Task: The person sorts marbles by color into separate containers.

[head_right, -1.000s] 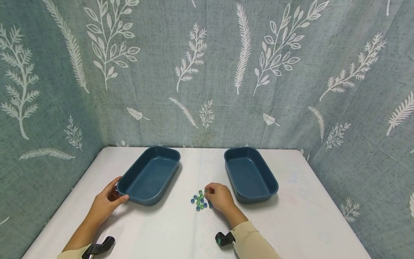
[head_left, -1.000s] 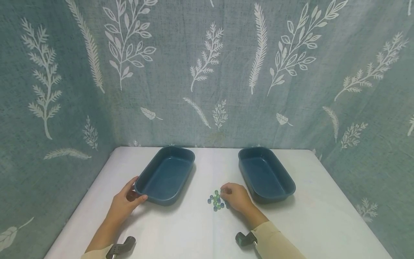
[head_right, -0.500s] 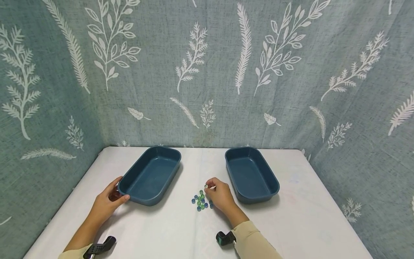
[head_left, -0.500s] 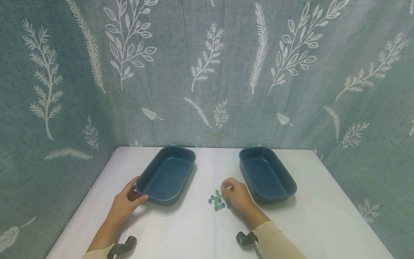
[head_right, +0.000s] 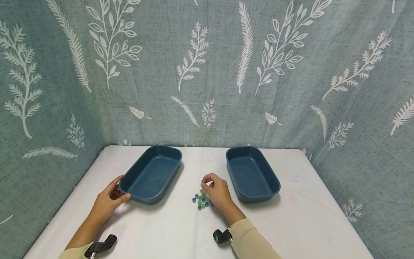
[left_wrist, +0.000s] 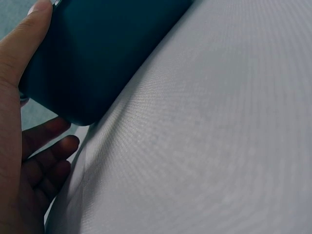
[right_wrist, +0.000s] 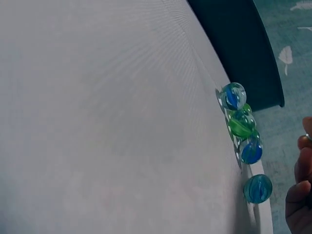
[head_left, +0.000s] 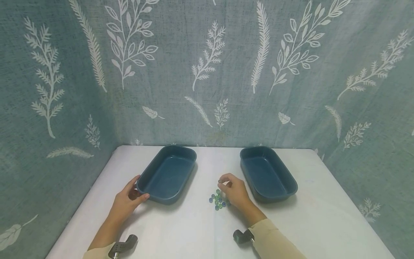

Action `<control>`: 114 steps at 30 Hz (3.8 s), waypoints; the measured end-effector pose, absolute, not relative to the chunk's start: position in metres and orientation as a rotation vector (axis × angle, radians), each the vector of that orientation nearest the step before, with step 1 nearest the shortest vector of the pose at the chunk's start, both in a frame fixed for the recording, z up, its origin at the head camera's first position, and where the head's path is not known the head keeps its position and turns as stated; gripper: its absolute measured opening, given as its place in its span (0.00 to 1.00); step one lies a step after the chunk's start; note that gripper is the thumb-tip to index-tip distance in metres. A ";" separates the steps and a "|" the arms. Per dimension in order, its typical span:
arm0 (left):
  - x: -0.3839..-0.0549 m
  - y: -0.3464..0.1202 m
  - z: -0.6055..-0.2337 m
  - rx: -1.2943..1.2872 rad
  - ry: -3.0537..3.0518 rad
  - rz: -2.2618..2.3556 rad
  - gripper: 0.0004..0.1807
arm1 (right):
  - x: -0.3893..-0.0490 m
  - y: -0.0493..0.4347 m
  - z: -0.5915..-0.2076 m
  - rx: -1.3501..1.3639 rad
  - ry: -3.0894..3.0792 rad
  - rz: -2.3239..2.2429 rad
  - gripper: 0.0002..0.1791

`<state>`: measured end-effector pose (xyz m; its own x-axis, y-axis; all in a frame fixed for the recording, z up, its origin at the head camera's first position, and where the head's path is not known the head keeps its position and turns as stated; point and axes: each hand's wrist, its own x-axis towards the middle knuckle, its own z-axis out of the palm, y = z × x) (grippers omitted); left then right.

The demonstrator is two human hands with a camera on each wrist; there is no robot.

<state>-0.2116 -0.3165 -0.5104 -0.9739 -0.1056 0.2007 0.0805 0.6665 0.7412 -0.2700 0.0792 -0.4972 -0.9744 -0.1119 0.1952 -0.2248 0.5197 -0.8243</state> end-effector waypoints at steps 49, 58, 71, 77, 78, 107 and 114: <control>-0.210 -0.315 -0.510 0.038 -2.663 -1.196 0.49 | -0.317 0.021 -0.480 0.285 -2.484 1.820 0.14; -0.210 -0.314 -0.511 0.025 -2.641 -1.184 0.47 | -0.330 0.011 -0.475 0.293 -2.496 1.842 0.13; -0.211 -0.314 -0.509 0.046 -2.651 -1.207 0.48 | -0.342 0.000 -0.467 0.344 -2.558 1.789 0.12; -0.211 -0.315 -0.512 0.045 -2.644 -1.202 0.48 | -0.347 -0.005 -0.467 0.368 -2.568 1.762 0.11; -0.211 -0.315 -0.512 0.042 -2.644 -1.200 0.48 | -0.348 -0.006 -0.468 0.374 -2.571 1.759 0.11; -0.210 -0.316 -0.515 0.029 -2.632 -1.232 0.47 | -0.356 -0.022 -0.470 0.445 -2.554 1.684 0.11; -0.209 -0.315 -0.514 0.040 -2.632 -1.206 0.47 | -0.356 -0.023 -0.471 0.433 -2.561 1.687 0.11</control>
